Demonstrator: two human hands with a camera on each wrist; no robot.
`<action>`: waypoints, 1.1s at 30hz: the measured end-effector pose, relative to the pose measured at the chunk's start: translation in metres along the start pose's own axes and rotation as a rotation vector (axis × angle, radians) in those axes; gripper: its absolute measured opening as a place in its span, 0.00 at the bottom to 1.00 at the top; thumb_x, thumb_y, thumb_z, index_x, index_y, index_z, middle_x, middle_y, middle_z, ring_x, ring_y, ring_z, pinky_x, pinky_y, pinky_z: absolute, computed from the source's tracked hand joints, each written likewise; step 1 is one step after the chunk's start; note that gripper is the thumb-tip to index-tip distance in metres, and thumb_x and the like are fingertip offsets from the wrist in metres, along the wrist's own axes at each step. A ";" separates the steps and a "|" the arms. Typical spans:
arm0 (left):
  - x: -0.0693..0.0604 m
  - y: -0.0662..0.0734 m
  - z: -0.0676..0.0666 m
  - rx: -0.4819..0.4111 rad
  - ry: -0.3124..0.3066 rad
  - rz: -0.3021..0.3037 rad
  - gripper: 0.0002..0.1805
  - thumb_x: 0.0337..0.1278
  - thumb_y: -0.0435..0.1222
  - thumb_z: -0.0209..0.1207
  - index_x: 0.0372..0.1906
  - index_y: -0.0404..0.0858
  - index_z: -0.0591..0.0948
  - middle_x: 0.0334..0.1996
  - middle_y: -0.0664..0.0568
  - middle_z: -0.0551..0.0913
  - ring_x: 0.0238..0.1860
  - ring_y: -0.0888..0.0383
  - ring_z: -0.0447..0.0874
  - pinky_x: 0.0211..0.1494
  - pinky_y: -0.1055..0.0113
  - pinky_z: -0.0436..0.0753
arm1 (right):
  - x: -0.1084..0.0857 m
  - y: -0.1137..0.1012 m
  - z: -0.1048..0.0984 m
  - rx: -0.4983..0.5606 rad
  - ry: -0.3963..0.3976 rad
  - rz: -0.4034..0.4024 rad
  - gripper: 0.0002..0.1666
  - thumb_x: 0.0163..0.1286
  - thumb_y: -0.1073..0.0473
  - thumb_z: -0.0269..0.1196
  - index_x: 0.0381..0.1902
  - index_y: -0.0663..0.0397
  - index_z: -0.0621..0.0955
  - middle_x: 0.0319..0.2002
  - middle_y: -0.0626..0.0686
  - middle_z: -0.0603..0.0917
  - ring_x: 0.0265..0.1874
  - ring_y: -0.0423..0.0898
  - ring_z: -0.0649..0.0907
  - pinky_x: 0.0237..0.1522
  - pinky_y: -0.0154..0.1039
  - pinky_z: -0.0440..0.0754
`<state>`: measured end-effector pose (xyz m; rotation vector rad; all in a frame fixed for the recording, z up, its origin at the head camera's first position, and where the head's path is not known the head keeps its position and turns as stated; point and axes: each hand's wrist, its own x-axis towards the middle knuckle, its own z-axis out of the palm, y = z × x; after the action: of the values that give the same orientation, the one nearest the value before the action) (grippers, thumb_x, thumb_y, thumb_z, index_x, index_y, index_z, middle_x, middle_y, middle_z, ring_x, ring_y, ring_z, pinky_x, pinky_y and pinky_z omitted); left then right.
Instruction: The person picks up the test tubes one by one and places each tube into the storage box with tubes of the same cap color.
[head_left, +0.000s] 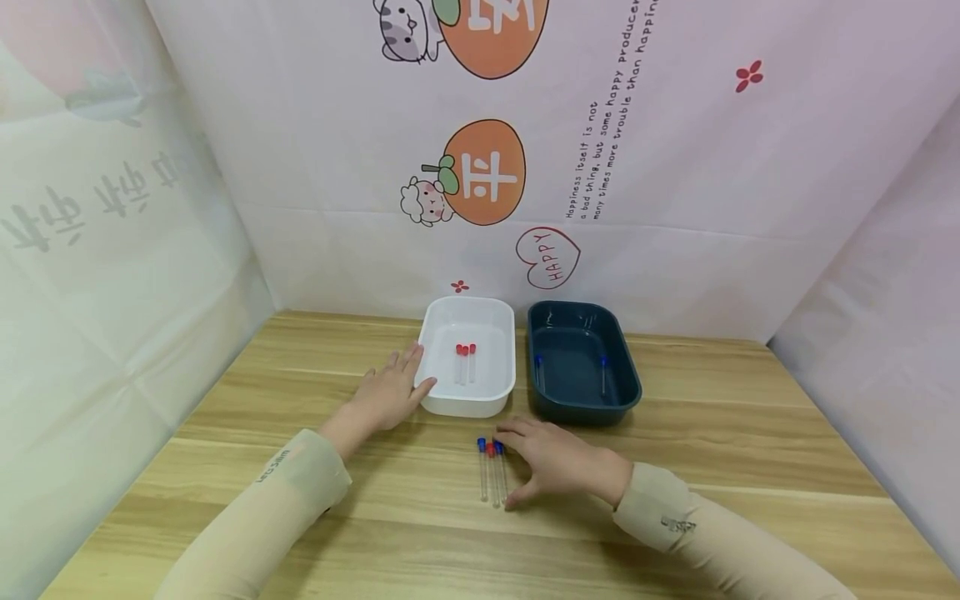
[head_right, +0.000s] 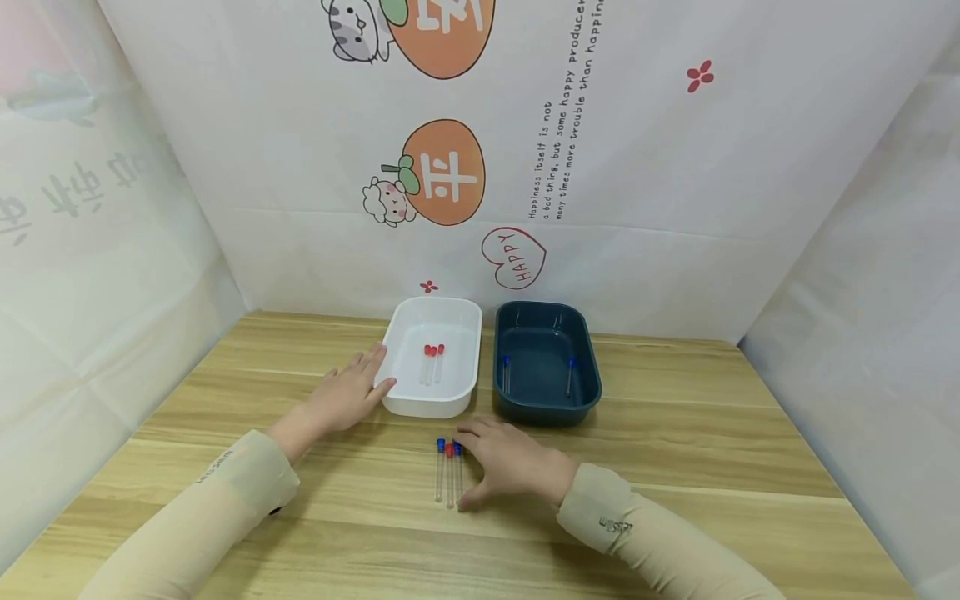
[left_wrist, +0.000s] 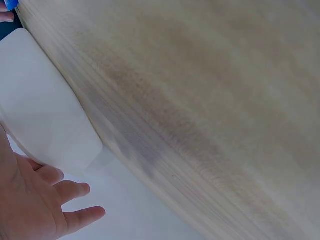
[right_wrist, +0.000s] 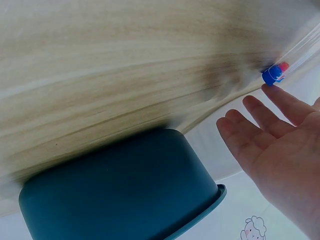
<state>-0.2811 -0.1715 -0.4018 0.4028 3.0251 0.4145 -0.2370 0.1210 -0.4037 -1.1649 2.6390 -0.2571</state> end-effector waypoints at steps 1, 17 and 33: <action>0.000 0.000 0.000 0.000 0.001 0.001 0.42 0.80 0.57 0.40 0.82 0.33 0.49 0.82 0.43 0.48 0.79 0.35 0.47 0.72 0.28 0.53 | 0.000 0.000 0.000 -0.001 -0.001 0.002 0.56 0.56 0.35 0.77 0.73 0.60 0.72 0.73 0.59 0.70 0.73 0.59 0.67 0.72 0.57 0.65; 0.000 0.000 0.000 -0.002 0.000 0.004 0.42 0.81 0.56 0.41 0.82 0.33 0.48 0.82 0.42 0.47 0.79 0.35 0.46 0.72 0.28 0.52 | 0.002 -0.003 0.004 0.026 0.020 0.009 0.55 0.55 0.37 0.78 0.71 0.64 0.72 0.71 0.59 0.72 0.72 0.58 0.69 0.72 0.55 0.66; 0.001 0.000 0.001 -0.003 0.003 -0.001 0.42 0.80 0.57 0.41 0.82 0.33 0.48 0.82 0.43 0.47 0.79 0.35 0.47 0.72 0.28 0.52 | 0.004 -0.001 0.007 0.018 -0.003 0.029 0.56 0.55 0.37 0.78 0.71 0.63 0.72 0.71 0.60 0.72 0.72 0.58 0.69 0.73 0.55 0.65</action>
<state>-0.2816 -0.1712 -0.4027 0.4010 3.0271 0.4194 -0.2372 0.1166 -0.4111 -1.1194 2.6433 -0.2733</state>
